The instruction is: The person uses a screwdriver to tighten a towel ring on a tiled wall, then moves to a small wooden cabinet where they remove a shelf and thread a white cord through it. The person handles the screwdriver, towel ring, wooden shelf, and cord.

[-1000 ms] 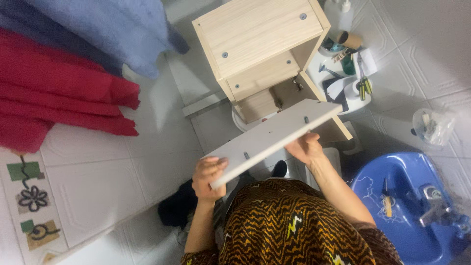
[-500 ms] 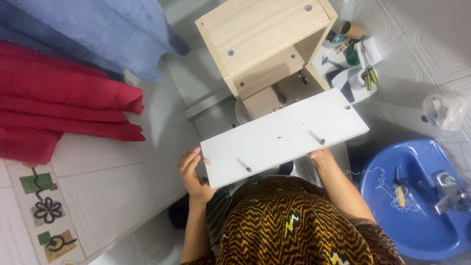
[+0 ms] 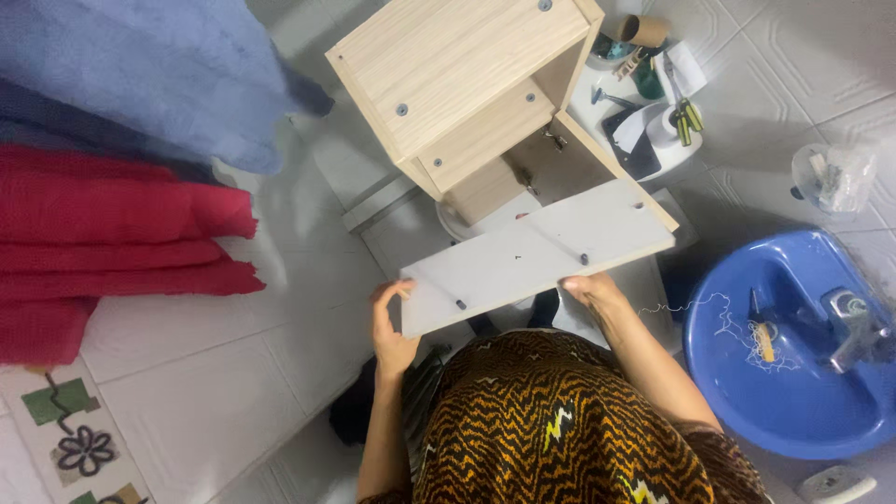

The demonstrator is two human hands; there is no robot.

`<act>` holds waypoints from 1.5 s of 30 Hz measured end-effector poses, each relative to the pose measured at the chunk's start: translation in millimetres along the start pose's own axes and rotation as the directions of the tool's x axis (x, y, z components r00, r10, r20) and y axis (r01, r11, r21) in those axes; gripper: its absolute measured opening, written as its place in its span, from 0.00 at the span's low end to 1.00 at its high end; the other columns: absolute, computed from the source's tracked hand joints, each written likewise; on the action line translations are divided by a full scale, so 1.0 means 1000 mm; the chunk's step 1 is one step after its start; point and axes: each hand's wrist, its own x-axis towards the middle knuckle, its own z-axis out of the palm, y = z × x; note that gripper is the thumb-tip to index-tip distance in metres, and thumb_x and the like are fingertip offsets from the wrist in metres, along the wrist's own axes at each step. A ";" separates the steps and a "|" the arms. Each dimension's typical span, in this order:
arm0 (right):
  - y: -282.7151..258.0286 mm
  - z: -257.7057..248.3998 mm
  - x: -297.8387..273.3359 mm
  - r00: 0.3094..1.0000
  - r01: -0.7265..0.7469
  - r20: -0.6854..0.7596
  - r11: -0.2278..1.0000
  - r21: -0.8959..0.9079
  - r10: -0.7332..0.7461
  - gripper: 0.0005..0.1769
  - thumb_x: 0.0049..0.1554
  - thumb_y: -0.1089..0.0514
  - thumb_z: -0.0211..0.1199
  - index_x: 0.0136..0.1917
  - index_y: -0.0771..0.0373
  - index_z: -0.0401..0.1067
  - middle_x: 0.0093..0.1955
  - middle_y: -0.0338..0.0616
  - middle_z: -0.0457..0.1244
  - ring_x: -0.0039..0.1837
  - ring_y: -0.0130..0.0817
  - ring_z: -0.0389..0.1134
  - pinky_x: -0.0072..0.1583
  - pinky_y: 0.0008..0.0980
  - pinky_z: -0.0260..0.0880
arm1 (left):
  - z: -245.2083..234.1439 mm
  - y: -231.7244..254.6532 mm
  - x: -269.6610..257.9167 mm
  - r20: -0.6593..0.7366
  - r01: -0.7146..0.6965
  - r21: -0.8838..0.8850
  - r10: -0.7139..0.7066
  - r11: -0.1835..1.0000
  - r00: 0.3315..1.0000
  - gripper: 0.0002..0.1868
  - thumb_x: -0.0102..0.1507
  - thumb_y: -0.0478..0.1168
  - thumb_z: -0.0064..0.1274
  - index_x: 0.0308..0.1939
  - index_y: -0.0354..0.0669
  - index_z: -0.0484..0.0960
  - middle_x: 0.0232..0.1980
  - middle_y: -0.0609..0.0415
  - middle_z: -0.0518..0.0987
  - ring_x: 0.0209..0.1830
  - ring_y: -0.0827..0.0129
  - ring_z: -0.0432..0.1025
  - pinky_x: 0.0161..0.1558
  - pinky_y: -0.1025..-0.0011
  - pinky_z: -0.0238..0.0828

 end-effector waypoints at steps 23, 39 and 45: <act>-0.009 0.020 0.013 0.984 -0.162 -0.065 0.986 0.029 0.164 0.43 0.57 0.53 0.69 0.73 0.61 0.43 0.64 0.64 0.59 0.67 0.52 0.65 0.74 0.60 0.57 | 0.042 -0.118 -0.044 -0.277 0.360 -0.489 -0.533 0.794 0.799 0.06 0.64 0.35 0.57 0.42 0.35 0.84 0.41 0.53 0.83 0.40 0.72 0.76 0.44 0.69 0.74; 0.041 -0.038 -0.012 0.882 -0.342 -0.439 0.874 -0.344 0.172 0.24 0.65 0.40 0.59 0.42 0.63 0.73 0.42 0.49 0.70 0.54 0.40 0.75 0.71 0.49 0.65 | 0.069 -0.148 -0.060 -0.054 0.726 -0.594 -0.917 0.348 0.395 0.32 0.56 0.58 0.66 0.46 0.33 0.76 0.44 0.45 0.79 0.48 0.59 0.75 0.50 0.55 0.74; 0.052 -0.051 -0.011 0.886 -0.285 -0.442 0.918 -0.277 0.142 0.22 0.63 0.43 0.61 0.40 0.64 0.72 0.39 0.51 0.70 0.49 0.39 0.74 0.66 0.47 0.67 | 0.067 -0.135 -0.053 -0.053 0.662 -0.649 -0.890 0.376 0.454 0.28 0.58 0.56 0.67 0.44 0.34 0.77 0.44 0.45 0.80 0.45 0.60 0.76 0.50 0.59 0.73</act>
